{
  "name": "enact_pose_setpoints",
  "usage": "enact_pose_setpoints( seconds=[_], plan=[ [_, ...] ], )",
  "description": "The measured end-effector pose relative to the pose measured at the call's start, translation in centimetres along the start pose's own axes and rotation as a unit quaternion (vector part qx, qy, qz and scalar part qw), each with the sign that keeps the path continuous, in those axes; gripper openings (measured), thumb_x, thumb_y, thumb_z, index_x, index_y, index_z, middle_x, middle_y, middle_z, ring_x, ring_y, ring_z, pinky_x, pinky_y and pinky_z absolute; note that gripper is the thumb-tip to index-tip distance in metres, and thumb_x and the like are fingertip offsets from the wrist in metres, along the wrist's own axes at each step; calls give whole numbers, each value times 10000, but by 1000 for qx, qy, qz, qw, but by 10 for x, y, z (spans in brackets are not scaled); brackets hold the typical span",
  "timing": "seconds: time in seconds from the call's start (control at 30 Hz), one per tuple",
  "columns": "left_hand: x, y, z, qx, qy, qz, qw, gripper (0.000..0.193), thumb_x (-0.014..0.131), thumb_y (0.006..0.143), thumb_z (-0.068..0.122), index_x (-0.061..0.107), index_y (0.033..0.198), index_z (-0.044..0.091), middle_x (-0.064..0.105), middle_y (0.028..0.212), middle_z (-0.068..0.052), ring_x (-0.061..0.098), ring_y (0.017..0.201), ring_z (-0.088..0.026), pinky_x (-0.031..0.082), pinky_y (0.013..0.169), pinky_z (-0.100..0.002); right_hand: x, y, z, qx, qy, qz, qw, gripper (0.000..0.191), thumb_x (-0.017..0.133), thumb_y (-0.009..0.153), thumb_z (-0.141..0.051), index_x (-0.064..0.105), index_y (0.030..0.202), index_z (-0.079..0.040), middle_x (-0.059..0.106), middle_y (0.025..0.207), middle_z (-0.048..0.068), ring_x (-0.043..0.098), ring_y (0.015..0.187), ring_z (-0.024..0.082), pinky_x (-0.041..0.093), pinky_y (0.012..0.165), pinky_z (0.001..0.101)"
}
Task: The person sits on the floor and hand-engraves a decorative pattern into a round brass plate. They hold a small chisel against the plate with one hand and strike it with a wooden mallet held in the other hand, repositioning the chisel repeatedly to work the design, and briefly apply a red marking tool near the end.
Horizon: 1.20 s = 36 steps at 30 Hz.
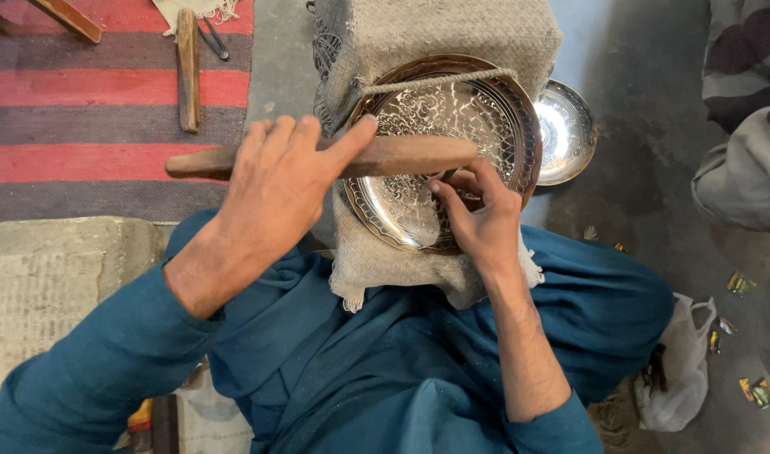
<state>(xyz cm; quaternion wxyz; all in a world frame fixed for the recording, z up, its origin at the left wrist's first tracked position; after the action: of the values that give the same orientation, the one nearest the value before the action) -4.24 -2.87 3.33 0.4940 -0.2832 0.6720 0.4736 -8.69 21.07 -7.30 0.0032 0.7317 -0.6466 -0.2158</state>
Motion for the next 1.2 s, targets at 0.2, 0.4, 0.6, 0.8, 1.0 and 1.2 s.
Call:
enact_pose_setpoints(
  seconds=[0.2,0.4,0.6,0.8,1.0,1.2],
  plan=[
    [5,-4,-1,-6,1,19,1000,728,653,901,-8,495,1566,240,563,956,-115,593,931,-336,474,930,-478,-1,1,0,9,-7,-4,1000,326,798,945,-61,643,1232,-39,794,973,72,743,880,94,623,742,259],
    [10,-4,-1,-7,5,45,999,711,649,901,-13,532,1557,235,548,958,-117,573,929,-341,466,902,-474,-1,1,-1,-1,-15,-7,1000,353,804,934,-60,641,1247,-36,778,963,67,733,886,89,617,736,256],
    [14,-4,-6,-23,-131,42,990,696,645,867,6,531,1533,170,539,971,-137,553,951,-366,453,913,-518,-2,3,-1,1,-20,-10,1000,349,800,941,-58,650,1256,-38,787,958,65,727,880,88,607,757,255],
    [15,-5,-7,-48,-155,28,986,698,646,865,22,527,1542,146,530,978,-153,539,951,-391,433,909,-539,-1,4,4,5,-3,-12,1000,361,802,937,-48,644,1261,-39,786,984,65,734,901,92,615,768,258],
    [16,-3,-7,-112,-208,-13,972,707,640,846,39,494,1524,173,546,1017,-164,541,962,-407,441,914,-568,-3,4,2,-13,-13,-19,1000,347,788,946,-29,647,1263,-49,771,1001,61,747,946,97,625,750,249],
    [16,-2,-8,-118,-223,-18,968,717,634,854,28,480,1534,191,542,1026,-163,555,984,-406,458,911,-567,-5,5,0,12,-18,-24,999,338,781,935,-22,652,1245,-53,774,946,42,737,895,89,610,705,240]
  ],
)
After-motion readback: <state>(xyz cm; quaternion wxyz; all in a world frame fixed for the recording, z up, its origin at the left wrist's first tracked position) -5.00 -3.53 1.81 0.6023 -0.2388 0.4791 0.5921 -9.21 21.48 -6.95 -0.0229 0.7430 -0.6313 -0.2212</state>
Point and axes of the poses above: each hand's wrist, its own y-axis towards the middle knuckle, its own x-axis out of the palm, z = x × y, the point moved 2 cm from there along y, towards the middle knuckle
